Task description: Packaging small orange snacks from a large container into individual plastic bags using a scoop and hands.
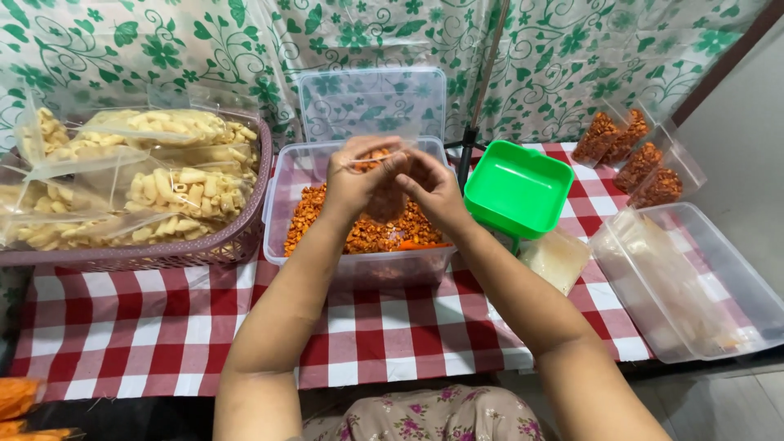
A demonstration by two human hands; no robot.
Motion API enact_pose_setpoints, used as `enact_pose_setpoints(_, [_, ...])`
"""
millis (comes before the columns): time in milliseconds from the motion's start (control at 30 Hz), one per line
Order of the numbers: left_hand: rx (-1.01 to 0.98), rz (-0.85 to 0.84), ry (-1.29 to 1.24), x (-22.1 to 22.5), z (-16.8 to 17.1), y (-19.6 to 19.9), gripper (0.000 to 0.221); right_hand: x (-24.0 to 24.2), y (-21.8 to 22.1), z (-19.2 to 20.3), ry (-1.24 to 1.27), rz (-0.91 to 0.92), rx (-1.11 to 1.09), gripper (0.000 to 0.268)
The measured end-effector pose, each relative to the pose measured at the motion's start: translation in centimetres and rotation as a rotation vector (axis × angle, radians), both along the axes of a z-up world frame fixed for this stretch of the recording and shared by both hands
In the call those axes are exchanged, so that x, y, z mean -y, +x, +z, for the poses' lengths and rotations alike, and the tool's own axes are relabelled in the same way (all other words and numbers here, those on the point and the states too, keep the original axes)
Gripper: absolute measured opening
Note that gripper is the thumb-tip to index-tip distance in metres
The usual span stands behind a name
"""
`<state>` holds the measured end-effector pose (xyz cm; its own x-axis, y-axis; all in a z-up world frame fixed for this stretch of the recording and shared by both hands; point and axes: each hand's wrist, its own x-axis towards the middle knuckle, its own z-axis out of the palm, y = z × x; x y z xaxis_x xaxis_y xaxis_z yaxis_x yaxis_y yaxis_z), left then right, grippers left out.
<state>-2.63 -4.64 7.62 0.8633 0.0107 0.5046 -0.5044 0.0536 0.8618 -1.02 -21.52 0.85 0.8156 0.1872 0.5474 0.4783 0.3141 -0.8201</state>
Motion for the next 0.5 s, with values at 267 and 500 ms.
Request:
enact_pose_setpoints(267, [0.048, -0.199, -0.045, -1.4, 2.2, -4.1, 0.069, 1.2, -6.4, 6.3, -0.073, -0.079, 0.11, 0.026])
enact_pose_setpoints(500, [0.167, -0.209, -0.1, 0.3, 2.6, -7.4, 0.036, 2.2, -9.8, 7.0, -0.079, -0.083, 0.187, 0.058])
